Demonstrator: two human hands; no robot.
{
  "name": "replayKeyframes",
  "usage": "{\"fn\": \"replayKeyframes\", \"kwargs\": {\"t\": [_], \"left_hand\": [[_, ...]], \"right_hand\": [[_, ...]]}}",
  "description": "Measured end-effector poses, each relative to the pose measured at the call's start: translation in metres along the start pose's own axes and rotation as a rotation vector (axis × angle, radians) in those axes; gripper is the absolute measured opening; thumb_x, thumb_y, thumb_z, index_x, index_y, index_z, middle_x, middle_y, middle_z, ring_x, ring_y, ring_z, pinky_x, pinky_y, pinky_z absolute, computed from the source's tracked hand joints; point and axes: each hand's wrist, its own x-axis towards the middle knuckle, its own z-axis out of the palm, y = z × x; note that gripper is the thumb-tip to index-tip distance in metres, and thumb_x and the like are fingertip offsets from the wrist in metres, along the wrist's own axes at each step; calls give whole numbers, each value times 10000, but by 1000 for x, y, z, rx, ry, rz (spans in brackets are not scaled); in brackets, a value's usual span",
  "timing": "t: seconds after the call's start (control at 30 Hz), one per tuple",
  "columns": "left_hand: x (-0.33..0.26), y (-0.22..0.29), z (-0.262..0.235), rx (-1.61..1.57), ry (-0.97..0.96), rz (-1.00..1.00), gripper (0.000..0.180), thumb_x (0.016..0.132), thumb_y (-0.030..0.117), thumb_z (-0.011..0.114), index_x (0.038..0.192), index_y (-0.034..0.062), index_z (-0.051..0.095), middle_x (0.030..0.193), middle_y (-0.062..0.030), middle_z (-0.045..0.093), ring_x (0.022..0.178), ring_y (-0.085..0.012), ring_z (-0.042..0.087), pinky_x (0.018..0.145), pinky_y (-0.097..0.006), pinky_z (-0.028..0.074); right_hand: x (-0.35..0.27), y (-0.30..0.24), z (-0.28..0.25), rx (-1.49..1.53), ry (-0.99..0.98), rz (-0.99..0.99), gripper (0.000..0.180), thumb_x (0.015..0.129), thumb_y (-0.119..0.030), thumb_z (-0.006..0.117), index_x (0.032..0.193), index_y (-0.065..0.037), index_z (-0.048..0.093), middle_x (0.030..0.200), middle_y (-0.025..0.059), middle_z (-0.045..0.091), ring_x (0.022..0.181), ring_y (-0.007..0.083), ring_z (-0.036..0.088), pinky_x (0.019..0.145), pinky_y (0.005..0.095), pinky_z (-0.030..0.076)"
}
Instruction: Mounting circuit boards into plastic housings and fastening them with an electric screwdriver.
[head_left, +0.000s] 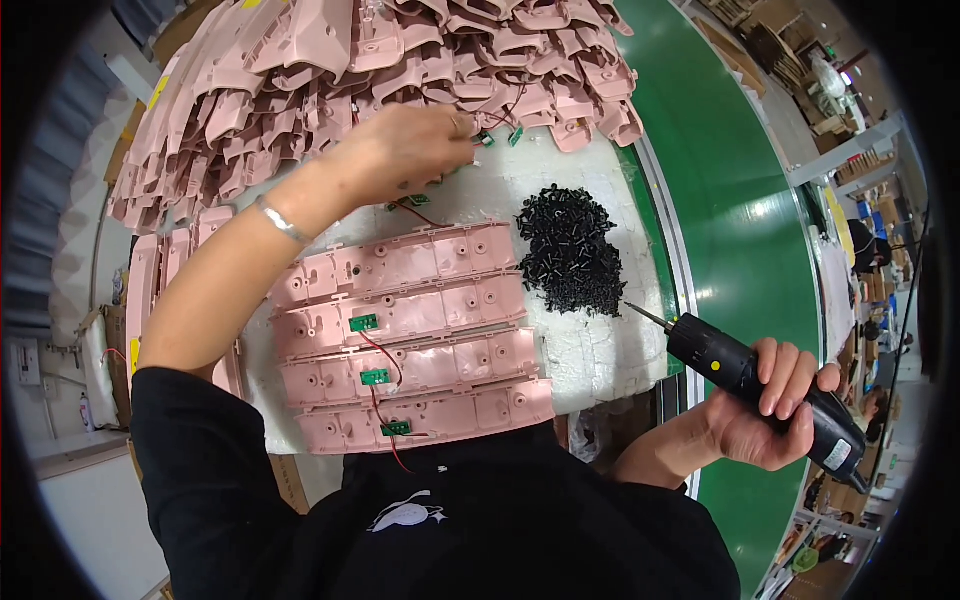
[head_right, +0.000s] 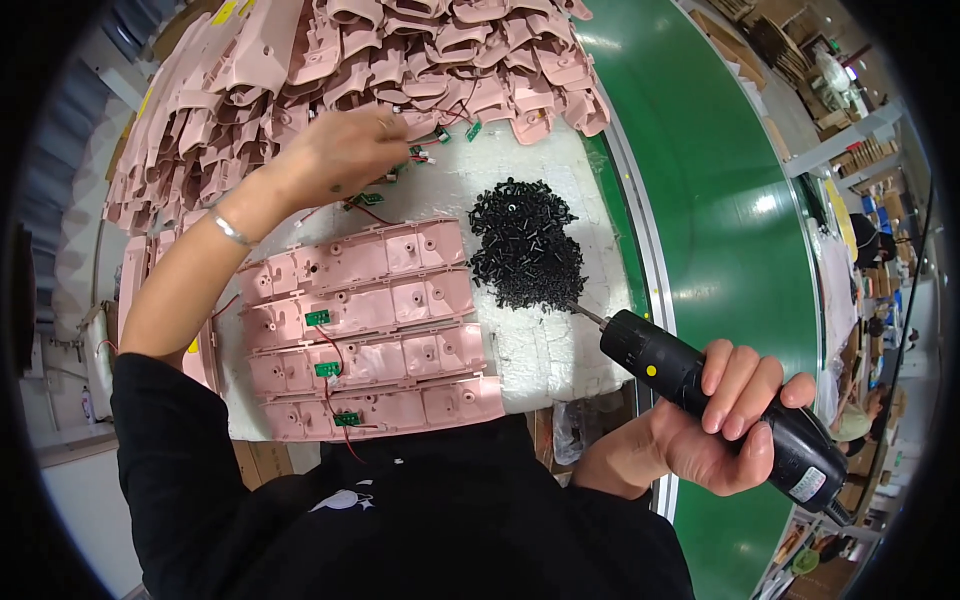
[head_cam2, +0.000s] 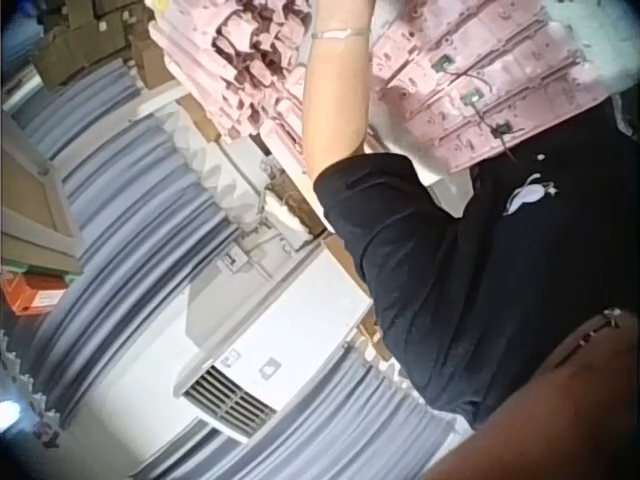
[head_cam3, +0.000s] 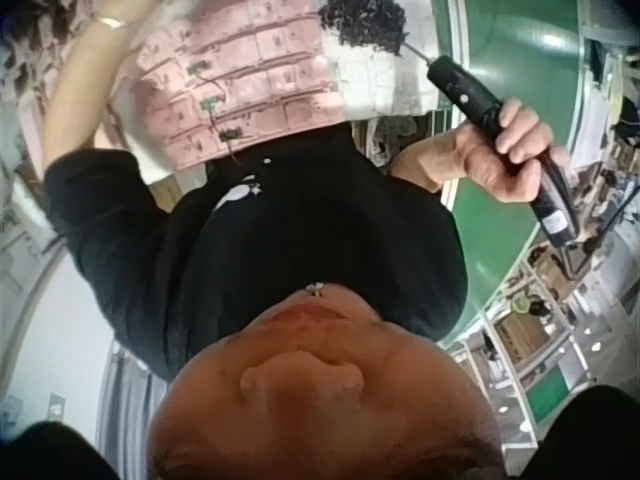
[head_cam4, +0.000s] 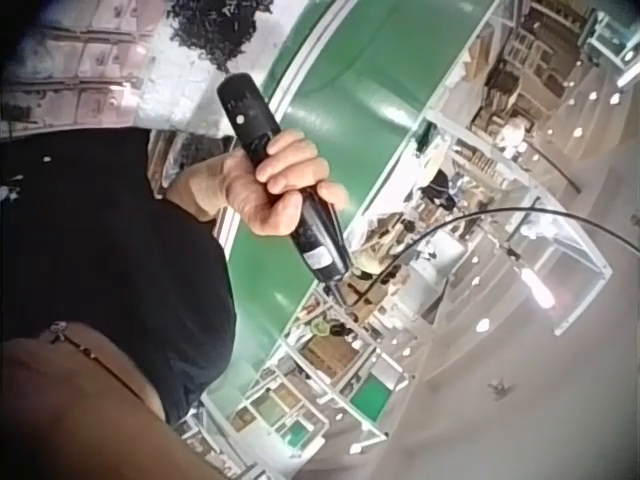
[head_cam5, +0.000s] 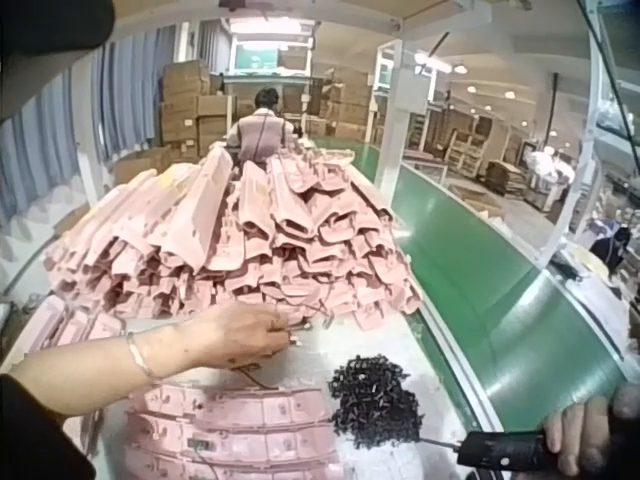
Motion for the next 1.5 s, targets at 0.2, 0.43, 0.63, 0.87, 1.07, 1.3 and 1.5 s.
{"fn": "replayKeyframes", "kwargs": {"t": [0.2, 0.43, 0.63, 0.87, 1.07, 1.3, 1.5], "left_hand": [[-40, 22, -24, -5, 679, -354, 214, 762, 18, 683, 966, 68, 641, 936, -63, 619, 761, -234, 640, 649, -314, 545], [-86, 34, -32, -105, 948, -653, 150, 778, 13, 714, 923, 23, 681, 849, -59, 682, 723, -152, 663, 645, -255, 529], [-128, 81, -40, -1141, 631, -953, 77, 807, 11, 708, 884, 6, 708, 805, -23, 692, 693, -46, 618, 609, -170, 490], [-141, 88, 9, -941, 466, -1001, 134, 749, 85, 740, 843, 3, 692, 731, -90, 681, 645, -161, 639, 603, -287, 508], [-132, 98, 24, -483, 373, -831, 135, 700, 67, 736, 816, 32, 677, 723, -107, 638, 741, -256, 598, 650, -348, 477], [-132, 100, 31, -477, 366, -835, 101, 737, 90, 703, 805, 35, 654, 723, -122, 629, 752, -293, 605, 671, -386, 477], [-131, 99, 32, -547, 391, -830, 102, 738, 81, 696, 796, 22, 636, 709, -148, 610, 696, -331, 596, 656, -413, 462]], "right_hand": [[-2, 6, 6, -39, -14, 24, 294, 764, -121, 578, 1035, -61, 480, 609, -26, 445, 523, 77, 425, 605, 260, 356], [-1, 26, 29, 10, -108, 104, 304, 768, -127, 575, 1050, -62, 483, 616, -25, 452, 531, 81, 430, 612, 262, 357], [-3, 40, 58, 62, -236, 184, 305, 775, -137, 574, 1057, -64, 483, 627, -30, 458, 534, 76, 428, 604, 263, 340], [-19, 103, 118, 86, -431, 379, 344, 812, -139, 554, 1125, -61, 434, 626, -2, 449, 517, 121, 439, 595, 315, 396], [-38, 145, 145, 73, -386, 370, 371, 793, -100, 615, 1096, -50, 408, 654, 40, 496, 523, 140, 464, 563, 333, 454], [-53, 168, 148, 53, -438, 430, 361, 782, -17, 600, 1084, -34, 401, 676, 66, 526, 536, 144, 491, 550, 313, 468], [-55, 175, 144, 64, -481, 410, 360, 796, -28, 605, 1091, -32, 398, 683, 71, 534, 524, 139, 487, 544, 312, 467]]}}
